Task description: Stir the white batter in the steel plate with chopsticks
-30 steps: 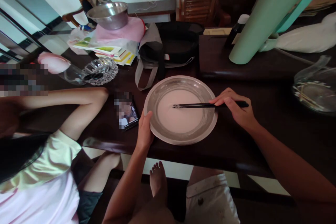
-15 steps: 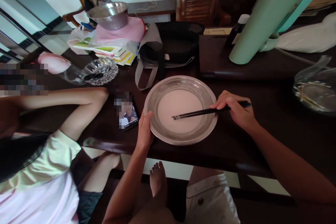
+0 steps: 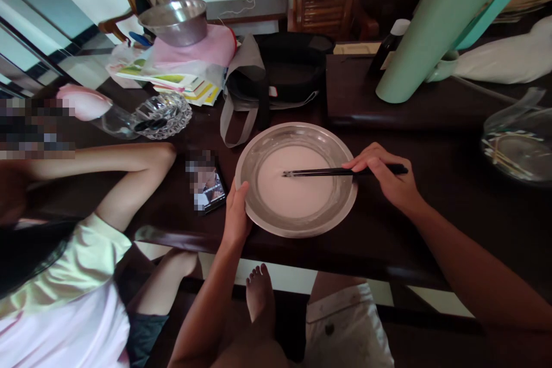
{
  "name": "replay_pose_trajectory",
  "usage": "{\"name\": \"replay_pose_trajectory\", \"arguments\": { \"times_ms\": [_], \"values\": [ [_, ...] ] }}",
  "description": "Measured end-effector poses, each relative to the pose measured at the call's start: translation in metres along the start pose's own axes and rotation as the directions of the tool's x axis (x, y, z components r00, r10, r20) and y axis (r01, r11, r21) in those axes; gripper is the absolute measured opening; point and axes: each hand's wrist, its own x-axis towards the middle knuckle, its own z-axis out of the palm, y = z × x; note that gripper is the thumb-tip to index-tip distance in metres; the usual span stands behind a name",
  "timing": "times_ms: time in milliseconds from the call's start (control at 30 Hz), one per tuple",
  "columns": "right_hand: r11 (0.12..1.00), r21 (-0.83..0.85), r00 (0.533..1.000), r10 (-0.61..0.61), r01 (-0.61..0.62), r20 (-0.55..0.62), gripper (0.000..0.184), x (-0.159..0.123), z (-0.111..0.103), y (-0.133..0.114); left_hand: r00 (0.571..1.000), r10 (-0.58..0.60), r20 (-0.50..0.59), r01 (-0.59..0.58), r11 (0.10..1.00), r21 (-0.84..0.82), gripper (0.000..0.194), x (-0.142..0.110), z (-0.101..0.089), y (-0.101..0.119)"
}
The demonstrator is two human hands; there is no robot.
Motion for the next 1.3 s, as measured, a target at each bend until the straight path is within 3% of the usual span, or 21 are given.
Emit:
{"name": "replay_pose_trajectory", "arguments": {
  "times_ms": [133,267,433,567,667,867,1067,1300],
  "values": [
    [0.995,0.095,1.0,0.004,-0.003,-0.014,0.037,0.0,0.0,0.001,1.0,0.009,-0.011,-0.009,1.0,-0.015,0.045,0.0,-0.001,-0.001],
    [1.0,0.003,0.999,-0.019,0.019,0.046,0.033,-0.001,0.001,-0.001,0.999,0.018,-0.03,-0.017,1.0,0.009,0.042,0.0,0.0,0.002],
    [0.998,0.068,0.998,0.009,-0.005,-0.06,0.037,0.0,0.0,0.0,0.998,0.035,-0.056,-0.031,0.997,0.063,0.04,-0.001,0.002,0.005],
    [1.0,0.027,0.999,-0.004,0.003,0.044,0.033,-0.001,0.001,0.001,1.0,0.003,-0.02,-0.003,1.0,0.023,0.046,0.0,0.001,0.001],
    [1.0,-0.002,1.0,-0.001,0.001,0.025,0.031,-0.001,0.0,0.001,1.0,0.006,-0.007,-0.006,1.0,0.026,0.044,0.001,0.0,0.0],
    [0.999,0.051,0.998,0.008,-0.011,0.055,0.033,-0.002,0.001,-0.002,0.976,0.21,-0.06,-0.191,0.955,0.229,0.032,-0.001,0.001,0.006],
    [1.0,-0.008,1.0,-0.021,0.021,-0.002,0.032,-0.001,0.0,-0.001,0.933,0.316,-0.17,-0.241,0.903,0.355,0.026,-0.001,-0.003,0.0],
    [0.999,-0.023,0.998,-0.03,0.031,0.048,0.03,-0.001,-0.001,0.0,0.889,0.449,-0.093,-0.305,0.73,0.612,0.033,-0.005,-0.012,0.004]
  ]
}}
